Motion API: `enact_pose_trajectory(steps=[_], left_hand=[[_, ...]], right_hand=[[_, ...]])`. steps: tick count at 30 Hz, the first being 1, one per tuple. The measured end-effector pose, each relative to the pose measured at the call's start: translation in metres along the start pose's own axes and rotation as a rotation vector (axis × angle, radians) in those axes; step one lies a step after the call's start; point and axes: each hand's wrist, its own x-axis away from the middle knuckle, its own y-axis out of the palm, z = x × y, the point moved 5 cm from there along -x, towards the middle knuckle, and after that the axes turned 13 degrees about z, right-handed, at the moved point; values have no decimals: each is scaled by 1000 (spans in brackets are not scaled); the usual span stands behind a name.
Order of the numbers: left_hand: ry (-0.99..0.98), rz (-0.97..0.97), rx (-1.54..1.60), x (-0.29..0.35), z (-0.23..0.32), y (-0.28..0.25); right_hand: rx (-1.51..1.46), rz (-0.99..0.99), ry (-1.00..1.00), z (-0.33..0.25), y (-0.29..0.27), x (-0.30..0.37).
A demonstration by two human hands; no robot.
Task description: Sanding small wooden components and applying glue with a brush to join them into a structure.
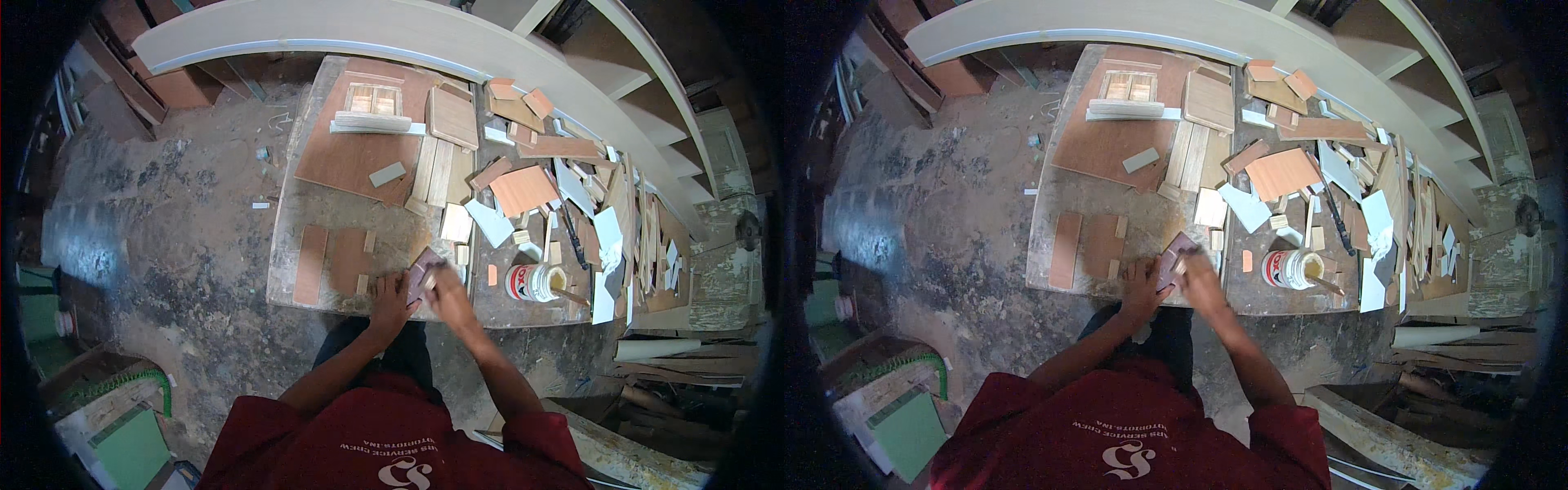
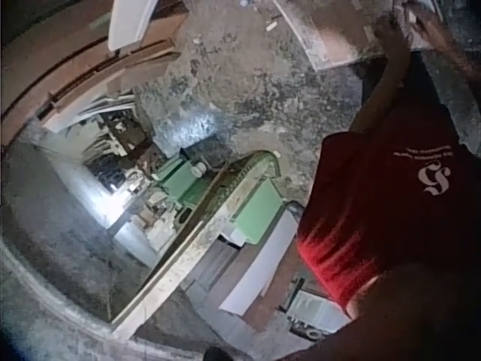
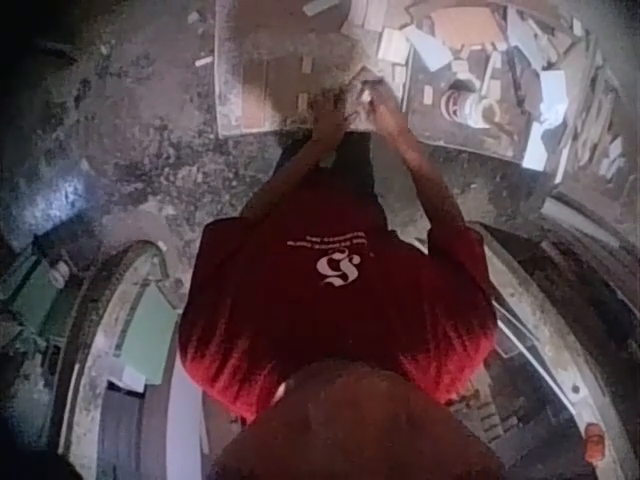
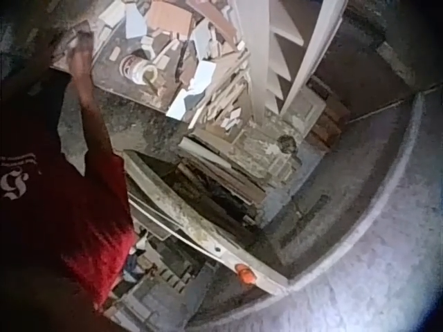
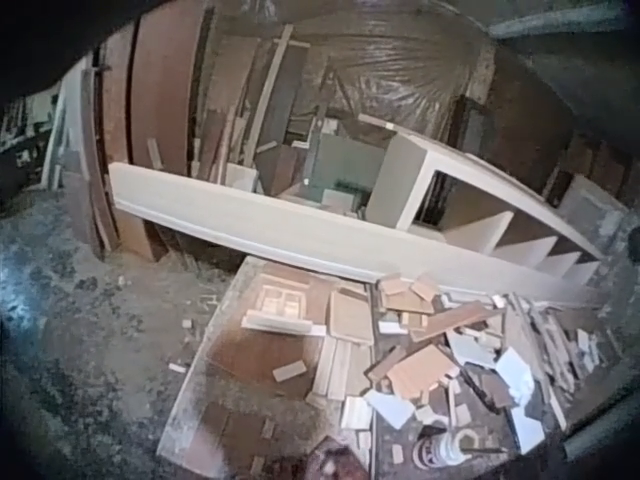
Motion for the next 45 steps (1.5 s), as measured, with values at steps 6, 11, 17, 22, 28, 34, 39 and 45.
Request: enact_pose_trajectory(steps=[6, 11, 17, 22, 28, 34, 39, 45], left_hand=[[-14, -33, 67, 2, 0, 6], [-25, -32, 116, 1, -2, 2], [-29, -35, 49, 1, 0, 2], [-13, -25, 84, 1, 1, 1], [-12, -18, 103, 1, 0, 3], [-1, -56, 81, 0, -3, 2], [-19, -23, 91, -4, 1, -3], [-6, -12, 72, -1, 0, -2]], right_hand=[[0, -24, -93, 1, 10, 20], [79, 87, 186, 25, -8, -15], [-12, -77, -34, 3, 7, 10], [63, 55, 137, 7, 1, 1], [20, 51, 157, 21, -1, -5], [-54, -70, -21, -9, 12, 17], [-250, 1, 702, 30, -9, -28], [-1580, 313, 1010, 2, -19, -37]])
